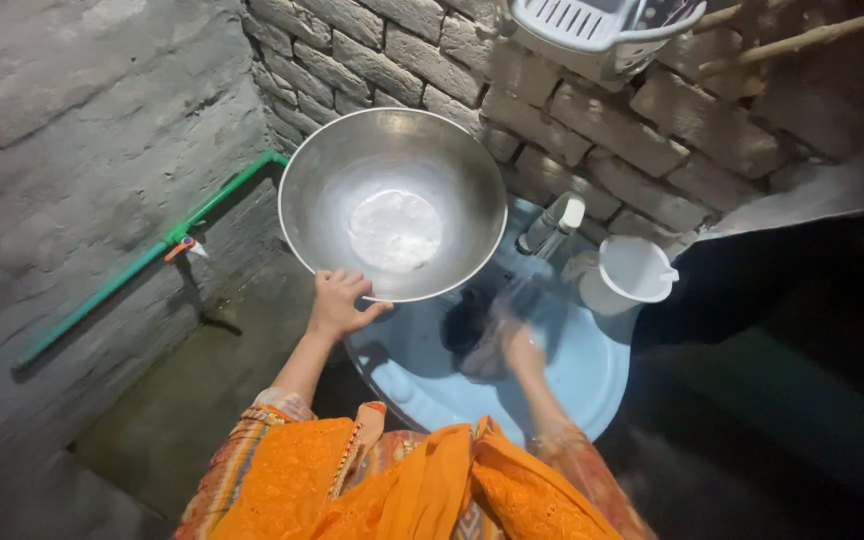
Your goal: Washing a piece of clothing by hand in a metal basin placed inside a bathroom sink.
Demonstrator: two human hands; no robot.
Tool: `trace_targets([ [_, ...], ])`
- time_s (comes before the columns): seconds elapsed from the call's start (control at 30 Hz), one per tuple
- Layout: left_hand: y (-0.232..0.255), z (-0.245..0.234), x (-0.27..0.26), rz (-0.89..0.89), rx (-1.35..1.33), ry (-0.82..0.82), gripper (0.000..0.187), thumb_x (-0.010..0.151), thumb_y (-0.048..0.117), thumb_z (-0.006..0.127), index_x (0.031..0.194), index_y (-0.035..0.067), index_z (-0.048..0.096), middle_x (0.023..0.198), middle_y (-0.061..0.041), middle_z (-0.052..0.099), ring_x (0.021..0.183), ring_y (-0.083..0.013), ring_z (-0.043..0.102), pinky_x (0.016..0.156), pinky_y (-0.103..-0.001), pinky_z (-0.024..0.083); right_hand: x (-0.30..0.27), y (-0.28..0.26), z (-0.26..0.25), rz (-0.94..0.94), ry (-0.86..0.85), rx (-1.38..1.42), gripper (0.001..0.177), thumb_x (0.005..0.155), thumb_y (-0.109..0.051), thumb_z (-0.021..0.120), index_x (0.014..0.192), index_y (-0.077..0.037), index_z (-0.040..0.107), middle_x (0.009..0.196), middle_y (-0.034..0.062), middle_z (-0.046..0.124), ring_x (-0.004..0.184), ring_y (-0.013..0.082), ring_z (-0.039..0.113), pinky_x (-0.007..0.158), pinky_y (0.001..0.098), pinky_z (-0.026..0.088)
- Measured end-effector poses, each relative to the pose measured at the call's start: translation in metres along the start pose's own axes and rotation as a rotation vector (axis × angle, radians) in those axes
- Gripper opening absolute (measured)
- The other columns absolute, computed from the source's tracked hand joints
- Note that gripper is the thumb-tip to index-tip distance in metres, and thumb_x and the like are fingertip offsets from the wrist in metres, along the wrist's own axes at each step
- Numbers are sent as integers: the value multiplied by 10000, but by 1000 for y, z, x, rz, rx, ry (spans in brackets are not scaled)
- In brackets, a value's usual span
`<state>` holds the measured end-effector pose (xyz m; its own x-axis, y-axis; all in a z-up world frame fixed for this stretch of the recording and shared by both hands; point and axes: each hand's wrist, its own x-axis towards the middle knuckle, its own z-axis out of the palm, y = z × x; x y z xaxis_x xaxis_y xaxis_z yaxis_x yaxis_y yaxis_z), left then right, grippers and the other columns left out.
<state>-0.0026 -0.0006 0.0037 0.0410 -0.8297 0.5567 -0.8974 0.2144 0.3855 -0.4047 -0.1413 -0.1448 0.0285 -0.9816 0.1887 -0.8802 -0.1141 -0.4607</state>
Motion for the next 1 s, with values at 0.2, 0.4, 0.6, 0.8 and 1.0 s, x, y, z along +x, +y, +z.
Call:
trace_targets([
  [0.2,3,-5,4,10,-14,7,476,782,583,763,754,116,676,826,-20,637,882,-241,581,893,-432,369,23,69,44,57,-525,-11,508,957,-512,538,1216,-117,725,1160,192,724,1092,356,659,932,468,512],
  [0.4,1,-1,2,14,20,-15,474,771,591,762,726,128,672,812,-9,646,872,-236,588,878,-442,368,67,-21,-179,145,-380,631,480,960,-513,650,850,-54,734,755,11,673,679,136,578,634,328,471],
  [0.6,-1,0,1,22,32,-6,465,765,587,762,726,133,671,801,-15,636,853,-237,586,857,-440,368,76,-179,-349,-72,81,561,427,1048,-445,651,803,-95,651,729,-38,598,658,84,505,620,280,403],
  [0.8,3,-1,2,14,27,-16,464,763,590,764,706,141,665,793,-13,630,854,-234,584,854,-436,366,72,-172,-317,-255,384,605,334,1109,-324,636,920,-51,668,844,17,650,759,149,580,726,312,476],
  [1.0,1,1,1,11,16,-5,465,762,593,766,724,140,670,800,-13,630,847,-236,582,863,-438,369,-13,-31,-15,-264,86,62,313,948,-224,639,1188,-45,547,1160,223,602,1023,428,600,875,518,487],
])
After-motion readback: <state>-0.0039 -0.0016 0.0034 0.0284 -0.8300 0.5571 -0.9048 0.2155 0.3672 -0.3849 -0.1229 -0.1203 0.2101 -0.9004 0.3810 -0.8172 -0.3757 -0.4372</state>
